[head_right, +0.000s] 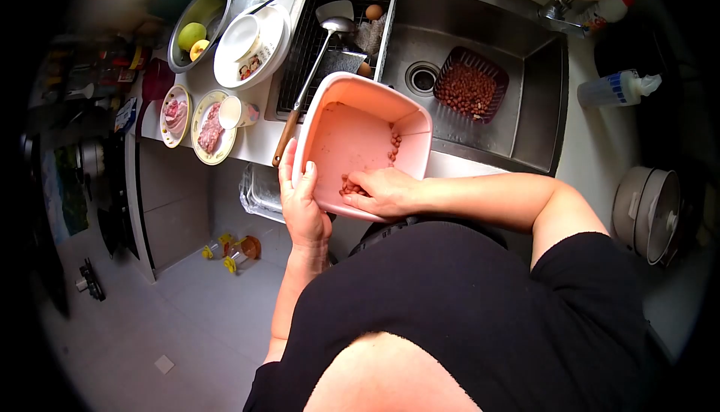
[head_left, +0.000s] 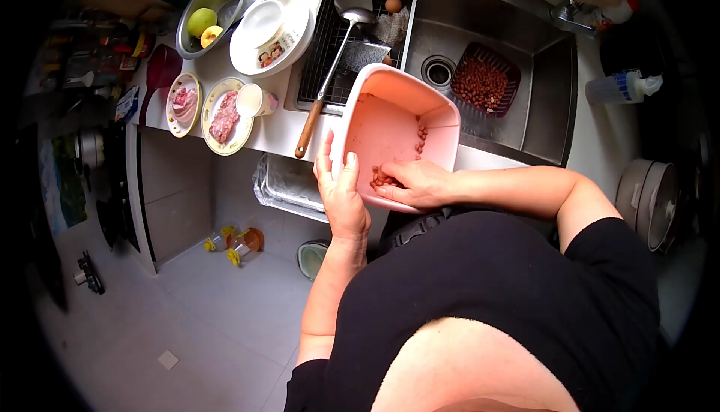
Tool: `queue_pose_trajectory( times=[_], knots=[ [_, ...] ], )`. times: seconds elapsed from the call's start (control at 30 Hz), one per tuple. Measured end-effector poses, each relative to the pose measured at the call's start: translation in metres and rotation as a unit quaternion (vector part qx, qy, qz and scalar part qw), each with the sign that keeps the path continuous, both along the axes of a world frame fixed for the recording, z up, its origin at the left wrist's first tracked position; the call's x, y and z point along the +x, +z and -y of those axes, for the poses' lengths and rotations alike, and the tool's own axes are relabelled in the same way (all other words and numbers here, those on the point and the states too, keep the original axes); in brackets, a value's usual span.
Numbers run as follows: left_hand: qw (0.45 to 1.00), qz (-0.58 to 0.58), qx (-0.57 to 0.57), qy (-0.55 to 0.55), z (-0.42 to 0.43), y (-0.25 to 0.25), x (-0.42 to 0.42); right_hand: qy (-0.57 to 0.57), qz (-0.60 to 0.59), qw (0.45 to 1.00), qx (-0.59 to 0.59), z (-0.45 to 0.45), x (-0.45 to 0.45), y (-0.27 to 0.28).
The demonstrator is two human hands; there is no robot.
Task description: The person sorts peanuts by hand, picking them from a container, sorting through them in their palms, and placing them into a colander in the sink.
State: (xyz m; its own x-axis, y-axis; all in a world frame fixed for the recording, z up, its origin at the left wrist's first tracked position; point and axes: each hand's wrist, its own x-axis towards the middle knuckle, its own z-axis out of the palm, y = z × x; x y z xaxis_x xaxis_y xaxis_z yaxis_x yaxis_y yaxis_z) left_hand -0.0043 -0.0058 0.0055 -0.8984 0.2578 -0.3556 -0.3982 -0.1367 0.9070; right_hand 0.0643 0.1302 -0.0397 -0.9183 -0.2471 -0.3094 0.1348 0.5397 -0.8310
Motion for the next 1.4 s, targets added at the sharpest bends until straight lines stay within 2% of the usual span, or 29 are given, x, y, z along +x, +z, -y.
queue_pose_trajectory(
  times=[0.07, 0.1, 0.13, 0.23, 0.3, 0.33, 0.37, 0.47, 0.5, 0.57, 0.6, 0.73, 0.8, 0.83, 0.87, 0.9, 0.93, 0.97, 1.0, 1.03, 1.07, 1.13, 1.17, 1.2, 1.23, 1.3, 1.37, 1.4],
  knots=[
    [0.999, -0.02, -0.007, -0.024, -0.002, 0.0, 0.0, -0.094, -0.013, 0.984, -0.148, 0.006, 0.0, -0.01],
    [0.999, -0.021, -0.006, -0.025, -0.003, -0.001, 0.0, -0.094, -0.013, 0.985, -0.147, 0.006, -0.003, -0.012],
    [0.999, -0.016, -0.001, -0.034, -0.003, -0.001, -0.001, -0.129, 0.051, 0.96, -0.243, 0.007, -0.006, -0.013],
    [0.999, 0.008, 0.016, -0.048, 0.002, -0.004, 0.001, -0.208, 0.182, 0.824, -0.495, -0.001, -0.021, -0.015],
    [0.998, 0.028, 0.029, -0.051, 0.005, -0.01, 0.001, -0.265, 0.174, 0.81, -0.493, -0.015, -0.034, -0.015],
    [0.998, 0.027, 0.03, -0.046, 0.008, -0.014, 0.0, -0.198, 0.212, 0.764, -0.576, -0.031, -0.036, -0.022],
    [0.998, 0.026, 0.03, -0.04, 0.012, -0.019, 0.0, -0.205, 0.26, 0.672, -0.663, -0.034, -0.039, -0.026],
    [0.998, 0.054, 0.023, -0.029, 0.022, -0.04, -0.003, -0.227, 0.297, 0.555, -0.743, -0.04, -0.044, -0.031],
    [0.997, 0.073, 0.018, -0.023, 0.025, -0.046, -0.004, -0.226, 0.298, 0.556, -0.742, -0.04, -0.044, -0.028],
    [0.996, 0.083, 0.004, -0.022, 0.031, -0.056, -0.004, -0.289, 0.307, 0.514, -0.747, -0.036, -0.046, -0.019],
    [0.995, 0.096, -0.012, -0.023, 0.033, -0.06, -0.003, -0.259, 0.283, 0.513, -0.768, -0.037, -0.047, -0.019],
    [0.991, 0.079, -0.087, -0.07, 0.046, -0.07, -0.001, -0.274, 0.265, 0.487, -0.786, -0.035, -0.047, -0.014],
    [0.96, -0.101, -0.249, -0.071, 0.045, -0.071, 0.003, -0.279, 0.25, 0.495, -0.784, -0.034, -0.046, -0.019],
    [0.961, -0.101, -0.249, -0.071, 0.041, -0.065, 0.004, -0.285, 0.234, 0.502, -0.783, -0.033, -0.045, -0.021],
    [0.925, -0.246, -0.287, -0.048, 0.038, -0.058, 0.007, -0.285, 0.235, 0.502, -0.782, -0.033, -0.045, -0.021],
    [0.867, -0.385, -0.317, -0.025, 0.03, -0.045, 0.008, -0.302, 0.222, 0.495, -0.784, -0.032, -0.044, -0.02],
    [0.913, -0.355, -0.19, -0.058, 0.021, -0.037, 0.006, -0.318, 0.211, 0.489, -0.784, -0.031, -0.043, -0.018],
    [0.914, -0.354, -0.189, -0.057, 0.008, -0.034, 0.006, -0.319, 0.212, 0.49, -0.783, -0.029, -0.042, -0.015],
    [0.962, -0.259, -0.077, -0.038, -0.008, -0.033, 0.006, -0.33, 0.193, 0.49, -0.783, -0.028, -0.043, -0.01],
    [0.987, -0.158, 0.038, -0.019, -0.024, -0.032, 0.006, -0.341, 0.175, 0.489, -0.784, -0.025, -0.044, -0.008],
    [0.987, -0.054, 0.152, 0.001, -0.038, -0.033, 0.004, -0.369, 0.169, 0.49, -0.772, -0.023, -0.044, -0.009],
    [0.935, 0.12, 0.333, 0.019, -0.054, -0.044, -0.004, -0.37, 0.126, 0.498, -0.774, -0.018, -0.043, -0.006],
    [0.917, 0.17, 0.355, 0.057, -0.058, -0.06, -0.007, -0.371, 0.082, 0.503, -0.776, -0.016, -0.041, -0.004],
    [0.905, 0.195, 0.377, 0.041, -0.061, -0.058, -0.008, -0.393, 0.057, 0.54, -0.742, -0.014, -0.039, -0.002],
    [0.891, 0.219, 0.397, 0.025, -0.064, -0.056, -0.008, -0.394, 0.057, 0.539, -0.742, -0.013, -0.038, 0.001],
    [0.885, 0.219, 0.41, 0.011, -0.07, -0.055, -0.007, -0.413, -0.018, 0.611, -0.675, -0.008, -0.034, 0.01],
    [0.88, 0.22, 0.42, -0.004, -0.072, -0.054, -0.008, -0.41, -0.053, 0.601, -0.684, -0.004, -0.032, 0.023],
    [0.873, 0.23, 0.43, -0.015, -0.073, -0.052, -0.008, -0.414, -0.087, 0.651, -0.63, -0.004, -0.031, 0.027]
  ],
)
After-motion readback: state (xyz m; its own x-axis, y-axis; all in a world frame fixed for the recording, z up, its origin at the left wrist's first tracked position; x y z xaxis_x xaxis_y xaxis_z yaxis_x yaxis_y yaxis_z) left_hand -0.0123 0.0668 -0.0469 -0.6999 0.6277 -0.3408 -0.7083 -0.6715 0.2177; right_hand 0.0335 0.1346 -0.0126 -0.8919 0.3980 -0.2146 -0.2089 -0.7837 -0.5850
